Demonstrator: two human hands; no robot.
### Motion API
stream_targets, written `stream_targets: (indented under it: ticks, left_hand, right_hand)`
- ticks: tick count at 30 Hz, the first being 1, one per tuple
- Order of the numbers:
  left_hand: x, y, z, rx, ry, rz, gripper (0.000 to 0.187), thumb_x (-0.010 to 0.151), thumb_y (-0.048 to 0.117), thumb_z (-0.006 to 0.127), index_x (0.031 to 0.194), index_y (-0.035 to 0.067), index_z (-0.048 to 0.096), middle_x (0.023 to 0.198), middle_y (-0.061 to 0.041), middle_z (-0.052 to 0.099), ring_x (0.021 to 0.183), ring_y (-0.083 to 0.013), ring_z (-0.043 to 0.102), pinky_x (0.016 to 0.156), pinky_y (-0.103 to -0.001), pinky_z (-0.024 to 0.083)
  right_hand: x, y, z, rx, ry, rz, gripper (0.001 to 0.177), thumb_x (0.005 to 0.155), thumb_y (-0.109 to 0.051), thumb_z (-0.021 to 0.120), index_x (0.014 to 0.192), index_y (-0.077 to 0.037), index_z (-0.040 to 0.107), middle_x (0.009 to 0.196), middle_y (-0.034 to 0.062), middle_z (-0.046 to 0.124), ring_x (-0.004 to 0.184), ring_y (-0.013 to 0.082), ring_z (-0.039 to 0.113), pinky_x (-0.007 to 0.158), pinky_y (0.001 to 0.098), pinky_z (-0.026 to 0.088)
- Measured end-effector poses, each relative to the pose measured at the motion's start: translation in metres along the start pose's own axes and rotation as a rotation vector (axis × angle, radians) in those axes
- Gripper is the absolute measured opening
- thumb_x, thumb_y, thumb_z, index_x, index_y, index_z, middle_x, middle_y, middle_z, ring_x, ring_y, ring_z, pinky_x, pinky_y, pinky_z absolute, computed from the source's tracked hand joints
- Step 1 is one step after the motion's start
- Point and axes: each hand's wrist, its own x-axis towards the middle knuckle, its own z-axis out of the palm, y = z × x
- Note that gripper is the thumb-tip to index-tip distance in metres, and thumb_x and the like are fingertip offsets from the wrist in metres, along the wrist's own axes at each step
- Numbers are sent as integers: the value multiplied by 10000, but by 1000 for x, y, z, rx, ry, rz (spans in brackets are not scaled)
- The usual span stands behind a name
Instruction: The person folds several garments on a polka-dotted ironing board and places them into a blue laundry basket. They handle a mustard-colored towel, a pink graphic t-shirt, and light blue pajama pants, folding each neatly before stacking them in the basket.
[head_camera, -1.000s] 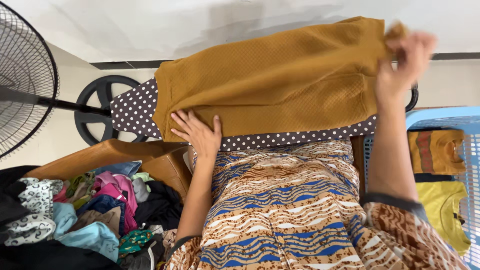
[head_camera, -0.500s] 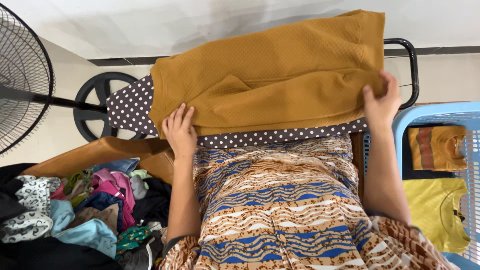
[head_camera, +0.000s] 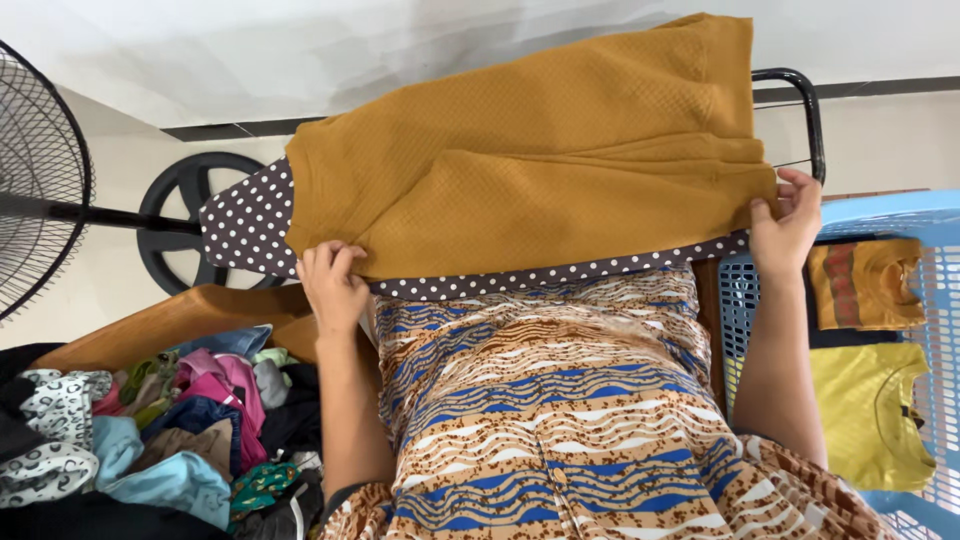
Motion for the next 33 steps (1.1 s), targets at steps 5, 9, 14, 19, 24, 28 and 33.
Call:
stream_targets:
  ticks: [5,9,14,19,24,28,33]
  left_hand:
    - [3,-11,-2,-7,-26,-52,315,690,-106,633,914,115,659,991,-61,589,992,-313,543,856,-427,453]
    - [2,-7,-5,15,-61,-58,300,659,-72,630,898,106,658,951,-84,588,956,-327,543,837,-433,454]
    - [11,-3,-16,-257,-90,-172,273,770,38,617,1029,92,683,1017,-98,636,971,-341,583,875,-430,484]
    - [30,3,-2,-38,-140,-218,226,947,301,727,998,81,709,948,-128,672,901,-361,645,811,-460,492]
    - [37,16,18,44,7,-163,104,1014,200,644,1055,105,628,974,-125,634,908,-361,637,775,-470,521]
    - [37,11,17,102,42,-120,125,1011,238,652,1050,123,622,947,-110,599,865,-329,634,702,-444,517]
    - [35,-11,26,144,29,-146,269,992,359,681,992,102,599,933,-85,594,829,-312,625,649,-429,513]
  right_hand:
    - [0,3,-1,299,128,-153,385,1031,201,609,1357,12,532,1266,106,612,1135,154,606,1064,284,519]
    - [11,-15,1,35,93,6,414,963,110,630,1342,-30,542,1169,90,609,1033,186,590,934,305,497]
    - [9,-38,17,-620,111,-355,431,895,60,657,1313,-26,601,1282,192,590,1239,388,513,1091,481,386]
    - [22,-57,50,-552,-134,-569,198,1067,-73,682,1257,-55,630,1291,100,628,1294,326,531,1157,481,351]
    - [43,-47,75,-663,-313,-691,195,990,-189,796,1070,-77,660,1107,123,600,1111,343,523,1080,518,368]
    - [44,-19,66,-527,-231,-598,146,978,-132,733,1056,-82,620,1083,112,563,1107,335,512,1052,467,391]
    - [47,-9,69,-671,-158,-642,198,971,-162,757,1112,-90,638,1169,121,594,1184,345,513,1079,508,362]
